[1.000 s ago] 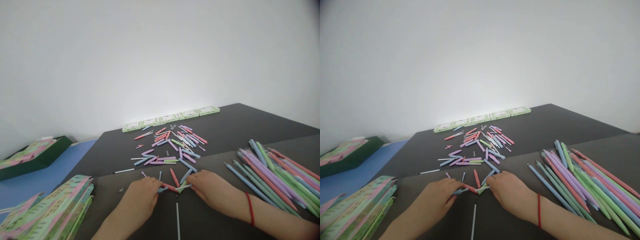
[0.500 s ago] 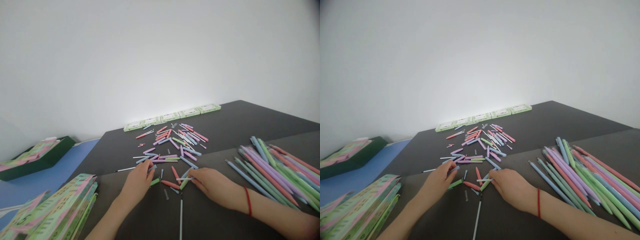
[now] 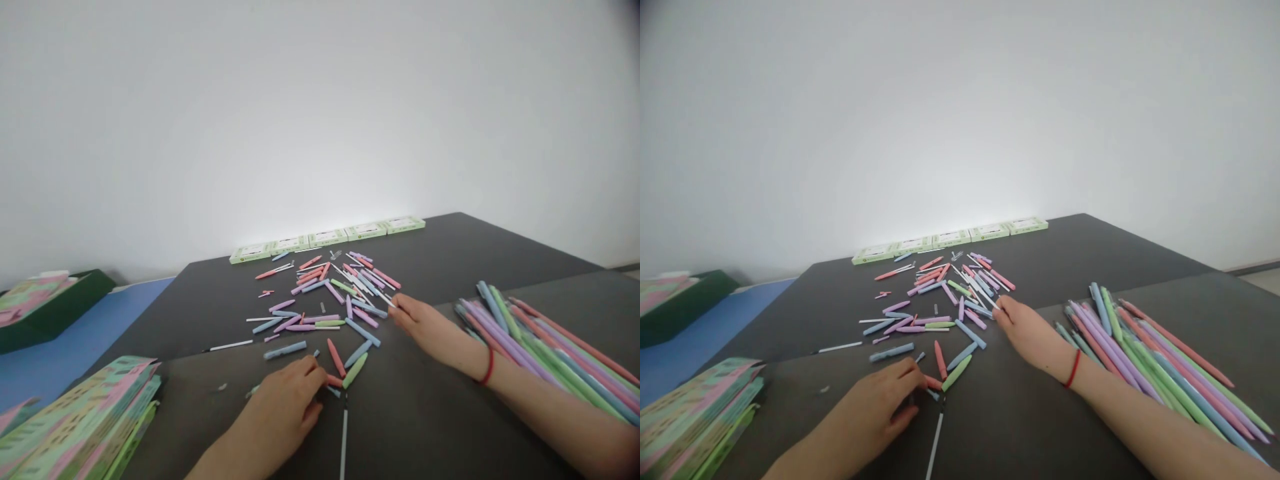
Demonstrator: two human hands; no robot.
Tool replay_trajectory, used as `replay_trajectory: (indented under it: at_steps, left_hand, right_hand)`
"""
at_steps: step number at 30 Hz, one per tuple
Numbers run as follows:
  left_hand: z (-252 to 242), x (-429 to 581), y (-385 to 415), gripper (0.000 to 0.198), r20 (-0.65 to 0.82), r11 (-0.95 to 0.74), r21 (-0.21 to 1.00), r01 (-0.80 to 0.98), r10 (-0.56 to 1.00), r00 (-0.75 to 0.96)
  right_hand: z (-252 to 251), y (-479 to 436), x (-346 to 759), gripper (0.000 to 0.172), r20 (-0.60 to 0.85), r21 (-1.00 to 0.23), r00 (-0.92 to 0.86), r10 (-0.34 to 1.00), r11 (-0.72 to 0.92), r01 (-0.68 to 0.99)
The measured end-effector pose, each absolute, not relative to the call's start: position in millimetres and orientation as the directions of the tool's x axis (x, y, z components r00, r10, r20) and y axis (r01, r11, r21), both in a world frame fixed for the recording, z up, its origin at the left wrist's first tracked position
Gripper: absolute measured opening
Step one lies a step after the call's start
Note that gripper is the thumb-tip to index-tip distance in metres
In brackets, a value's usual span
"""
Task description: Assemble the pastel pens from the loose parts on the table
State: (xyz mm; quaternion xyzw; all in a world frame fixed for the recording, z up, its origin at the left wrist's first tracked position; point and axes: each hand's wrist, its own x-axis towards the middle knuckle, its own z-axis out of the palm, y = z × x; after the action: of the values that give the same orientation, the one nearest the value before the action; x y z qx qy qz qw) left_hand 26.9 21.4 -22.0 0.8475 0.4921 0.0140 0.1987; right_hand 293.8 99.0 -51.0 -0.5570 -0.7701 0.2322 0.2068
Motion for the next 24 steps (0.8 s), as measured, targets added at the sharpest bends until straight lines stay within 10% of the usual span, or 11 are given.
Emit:
replay_trajectory:
  at_steps: [14,19,24]
  left_hand:
    - [-43,42,24,0.023,-0.116,-0.460,0.326,0.826,0.847,0.518]
    - [-45,41,25,0.019,-0.047,-0.445,0.342,0.828,0.872,0.488]
    - [-48,34,30,0.008,0.021,-0.260,0.671,0.694,0.943,0.333]
  right_hand:
    - [-55,121,264,0.022,-0.067,-0.093,-0.227,0.972,0.220,0.971]
    - [-55,119,254,0.029,-0.105,-0.079,-0.187,0.977,0.179,0.981]
    - [-56,120,261,0.020,-0.090,-0.243,-0.175,0.980,0.149,0.959]
